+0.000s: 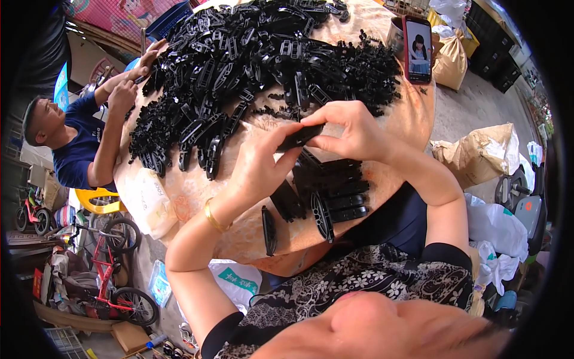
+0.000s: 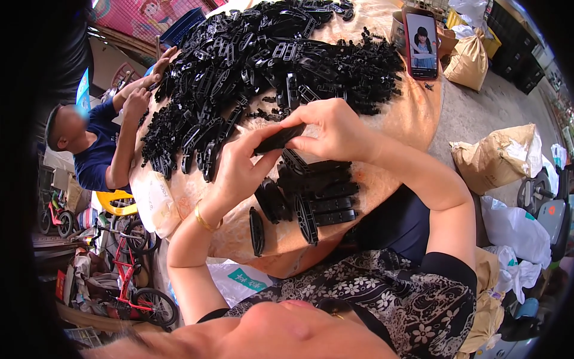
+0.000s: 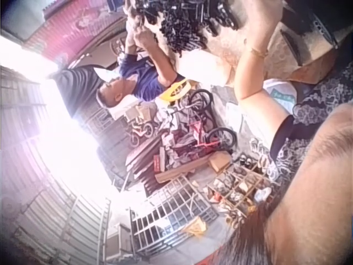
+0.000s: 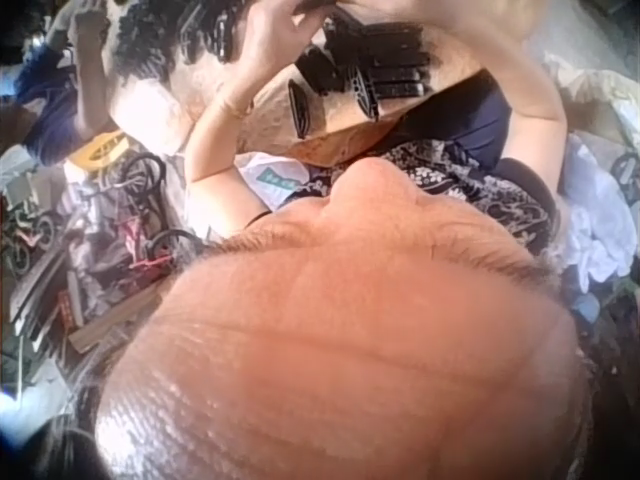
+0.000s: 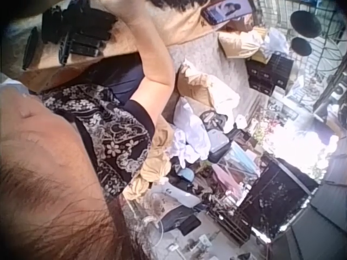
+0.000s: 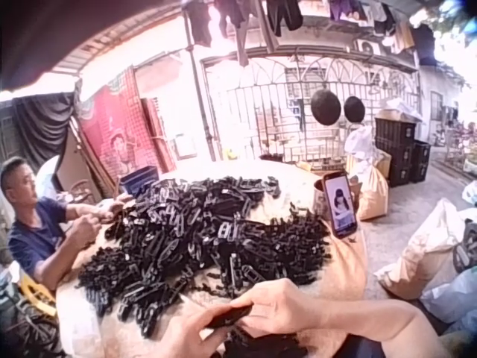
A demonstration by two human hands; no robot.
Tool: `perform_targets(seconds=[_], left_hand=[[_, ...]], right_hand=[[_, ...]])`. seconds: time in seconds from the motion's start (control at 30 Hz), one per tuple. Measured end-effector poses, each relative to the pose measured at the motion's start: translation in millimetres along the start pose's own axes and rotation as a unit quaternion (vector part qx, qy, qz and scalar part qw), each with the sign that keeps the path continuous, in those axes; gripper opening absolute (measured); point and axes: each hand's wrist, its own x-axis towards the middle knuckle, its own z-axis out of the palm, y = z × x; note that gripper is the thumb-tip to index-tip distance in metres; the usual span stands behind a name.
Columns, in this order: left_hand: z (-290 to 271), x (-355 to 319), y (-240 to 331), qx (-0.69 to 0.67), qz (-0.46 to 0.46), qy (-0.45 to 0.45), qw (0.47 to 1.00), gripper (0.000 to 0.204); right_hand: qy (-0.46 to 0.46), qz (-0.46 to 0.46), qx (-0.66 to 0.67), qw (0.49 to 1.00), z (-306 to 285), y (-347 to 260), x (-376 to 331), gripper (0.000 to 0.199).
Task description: The person assembles small black plastic components by hand at a table.
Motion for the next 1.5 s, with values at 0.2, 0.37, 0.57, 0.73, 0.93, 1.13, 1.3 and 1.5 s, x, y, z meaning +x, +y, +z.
perform_targets(seconds=[0.2,0.37,0.57,0.73,0.93,1.13,1.3,1.5], left_hand=[[9,-2,1,0.028,-0.004,-0.143,0.989,0.036],[4,0,21,-0.033,0.049,-0.236,0.970,0.037],[-7,14,-31,0.261,0.073,0.081,0.959,0.028],[-29,15,-78,0.481,-0.046,0.066,0.873,0.027],[-21,16,-64,0.424,-0.054,0.079,0.901,0.023],[-15,20,-42,0.183,-0.074,0.161,0.967,0.025],[-8,14,-44,-0.116,-0.180,0.145,0.966,0.027],[-12,14,-39,-0.259,-0.199,0.165,0.931,0.024]], right_hand=[[0.121,0.154,0.270,0.943,-5,10,6,0.019],[-0.023,-0.035,-0.156,0.987,5,26,2,0.033],[-0.127,-0.098,-0.343,0.925,17,24,-5,0.045],[-0.086,-0.069,-0.292,0.950,24,25,-4,0.024],[-0.080,-0.023,-0.288,0.954,23,21,-3,0.032],[-0.098,-0.037,-0.334,0.937,28,32,5,0.031],[-0.156,-0.030,-0.348,0.924,25,35,22,0.024],[-0.130,-0.072,-0.352,0.924,30,41,16,0.016]])
